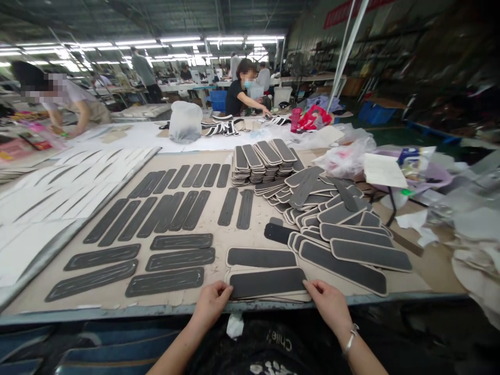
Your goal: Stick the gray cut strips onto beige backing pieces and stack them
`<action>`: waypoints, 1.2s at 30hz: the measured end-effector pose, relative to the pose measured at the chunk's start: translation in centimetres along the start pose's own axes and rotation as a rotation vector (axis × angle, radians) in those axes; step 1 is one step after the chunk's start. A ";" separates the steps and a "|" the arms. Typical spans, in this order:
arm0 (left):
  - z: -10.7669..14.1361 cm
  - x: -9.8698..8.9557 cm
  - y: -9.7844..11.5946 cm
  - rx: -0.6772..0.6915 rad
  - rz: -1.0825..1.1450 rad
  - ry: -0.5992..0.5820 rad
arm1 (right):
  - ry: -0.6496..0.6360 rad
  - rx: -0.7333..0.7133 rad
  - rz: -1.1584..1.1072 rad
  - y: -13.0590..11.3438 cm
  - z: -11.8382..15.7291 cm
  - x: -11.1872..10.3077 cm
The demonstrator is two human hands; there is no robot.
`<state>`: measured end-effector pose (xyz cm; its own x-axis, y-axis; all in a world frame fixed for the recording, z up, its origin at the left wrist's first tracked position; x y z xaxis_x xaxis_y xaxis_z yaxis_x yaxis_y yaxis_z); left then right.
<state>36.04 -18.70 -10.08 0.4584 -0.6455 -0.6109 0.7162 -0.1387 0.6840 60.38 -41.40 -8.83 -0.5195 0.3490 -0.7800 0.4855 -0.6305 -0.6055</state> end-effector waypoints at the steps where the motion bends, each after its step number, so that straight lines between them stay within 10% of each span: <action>1: 0.1 0.0 0.0 -0.009 -0.022 0.014 | -0.019 0.008 0.018 0.1 0.0 0.0; 24: -0.2 0.5 0.2 0.024 -0.158 0.012 | 0.075 -0.066 0.105 -0.3 -0.5 0.3; 36: 1.1 -0.3 0.3 0.235 -0.100 0.270 | 0.013 -0.066 0.116 0.2 -0.1 0.7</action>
<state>35.50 -19.31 -9.27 0.5368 -0.4027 -0.7414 0.6385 -0.3805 0.6690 60.23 -41.22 -9.53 -0.4479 0.2853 -0.8473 0.5877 -0.6202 -0.5195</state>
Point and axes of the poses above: each hand's wrist, its own z-axis away from the middle knuckle, its own x-axis out of the palm, y = z × x, the point moved 5 cm from there along -z, towards the middle knuckle, and after that the axes turned 10 degrees about -x, right-handed, at the moved point
